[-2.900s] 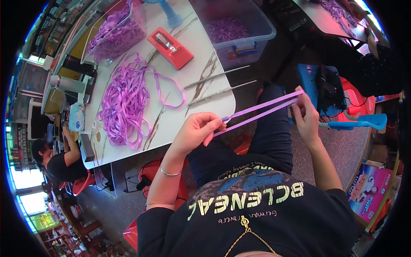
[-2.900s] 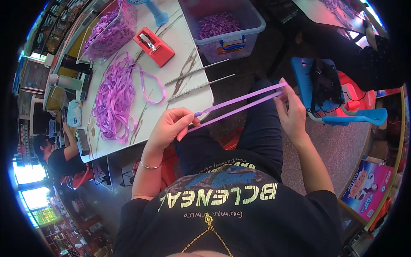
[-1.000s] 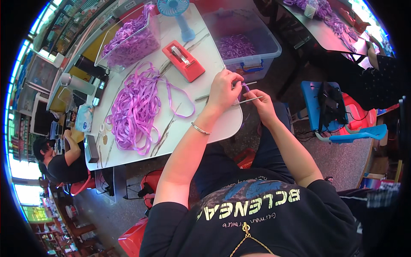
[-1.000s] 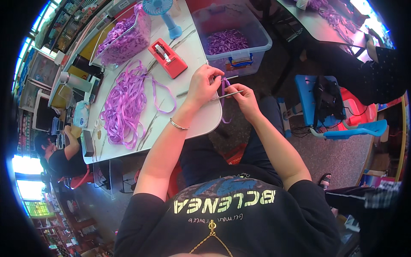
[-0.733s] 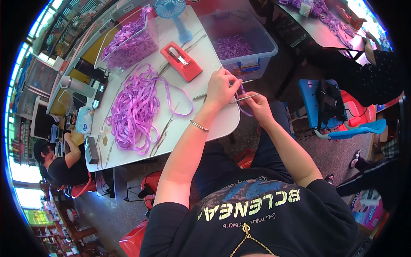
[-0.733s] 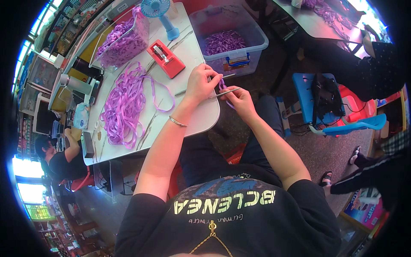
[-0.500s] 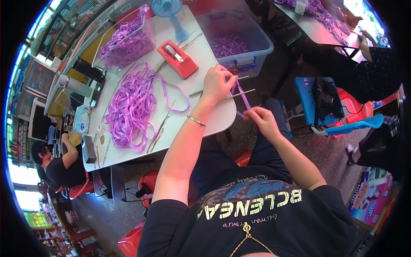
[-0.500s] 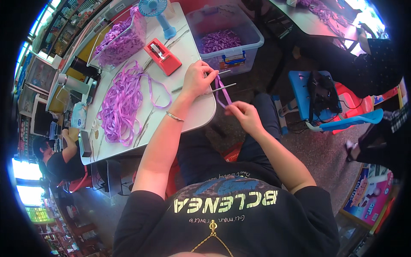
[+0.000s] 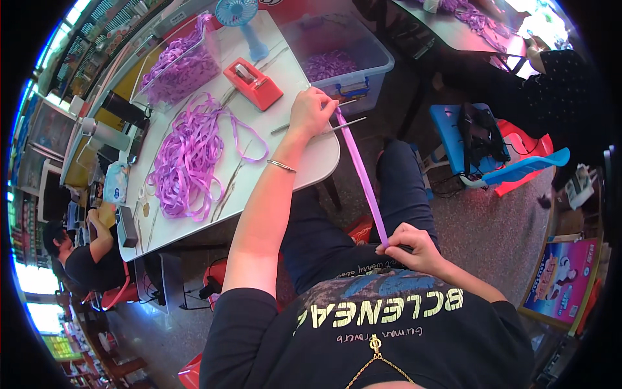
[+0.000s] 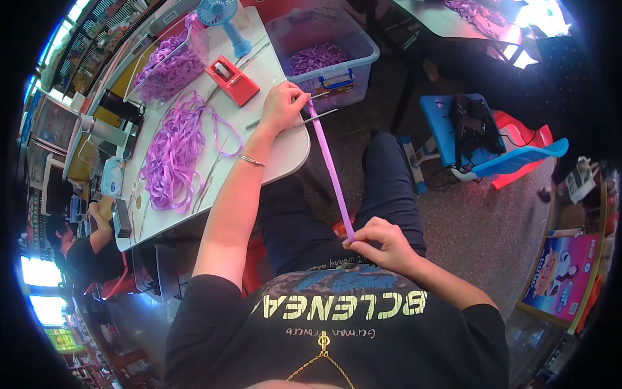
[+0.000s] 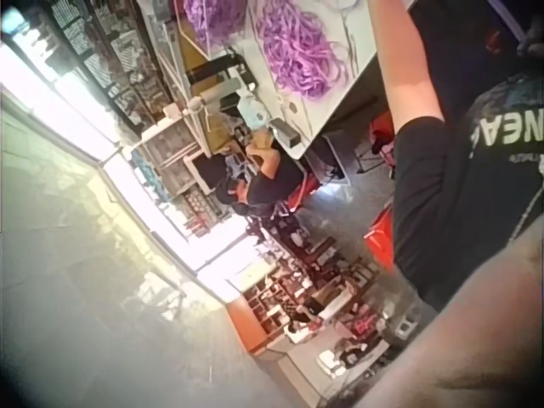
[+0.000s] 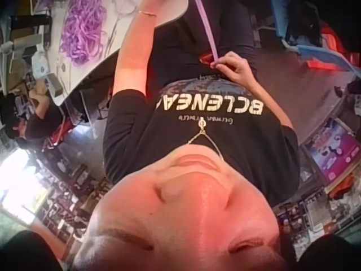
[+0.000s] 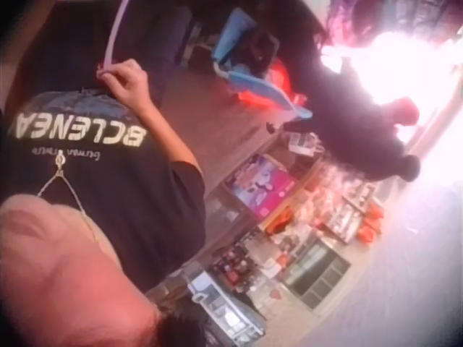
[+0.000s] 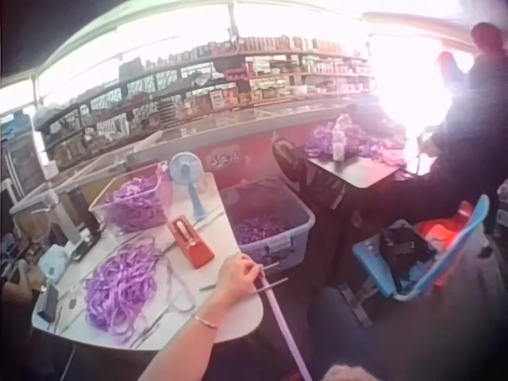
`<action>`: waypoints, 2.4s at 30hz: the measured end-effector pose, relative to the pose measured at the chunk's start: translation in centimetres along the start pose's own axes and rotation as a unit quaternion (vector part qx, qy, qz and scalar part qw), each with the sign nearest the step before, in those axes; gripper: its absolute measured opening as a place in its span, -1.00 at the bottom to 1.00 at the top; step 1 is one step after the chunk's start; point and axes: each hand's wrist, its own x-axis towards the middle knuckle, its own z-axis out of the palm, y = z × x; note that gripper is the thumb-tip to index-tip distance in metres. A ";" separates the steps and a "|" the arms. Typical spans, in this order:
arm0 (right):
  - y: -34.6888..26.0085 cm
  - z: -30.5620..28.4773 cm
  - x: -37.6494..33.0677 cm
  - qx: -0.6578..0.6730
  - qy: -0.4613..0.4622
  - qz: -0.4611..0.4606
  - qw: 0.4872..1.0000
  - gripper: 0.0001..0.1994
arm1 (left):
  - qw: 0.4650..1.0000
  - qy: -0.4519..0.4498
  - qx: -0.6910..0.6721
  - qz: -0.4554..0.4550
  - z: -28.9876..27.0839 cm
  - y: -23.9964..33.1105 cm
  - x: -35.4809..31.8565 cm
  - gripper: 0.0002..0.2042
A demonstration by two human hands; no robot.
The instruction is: The person is preparing purple ribbon ties by wrapping them around small rods and cutting them to size.
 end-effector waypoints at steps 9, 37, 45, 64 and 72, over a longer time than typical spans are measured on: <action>0.1 0.5 -0.7 0.016 0.001 -0.008 1.000 -0.87 | 1.000 -0.007 0.003 -0.004 0.2 -0.3 0.0 -0.80; 3.8 -10.6 42.6 0.117 0.003 -0.077 0.990 -0.67 | 0.999 0.008 0.019 0.035 -0.2 0.7 -0.3 -0.83; 16.9 -4.4 40.3 0.217 0.007 0.154 0.964 -0.67 | 0.998 0.057 -0.021 0.000 0.0 0.6 -0.4 -0.87; 3.1 -2.0 7.8 0.171 0.008 0.101 0.980 -0.86 | 0.999 0.027 0.016 0.035 0.1 0.5 -0.5 -0.84; -2.8 -6.8 17.5 0.040 0.020 -0.196 0.980 -0.78 | 0.997 0.054 -0.015 0.044 0.1 0.5 -0.7 -0.83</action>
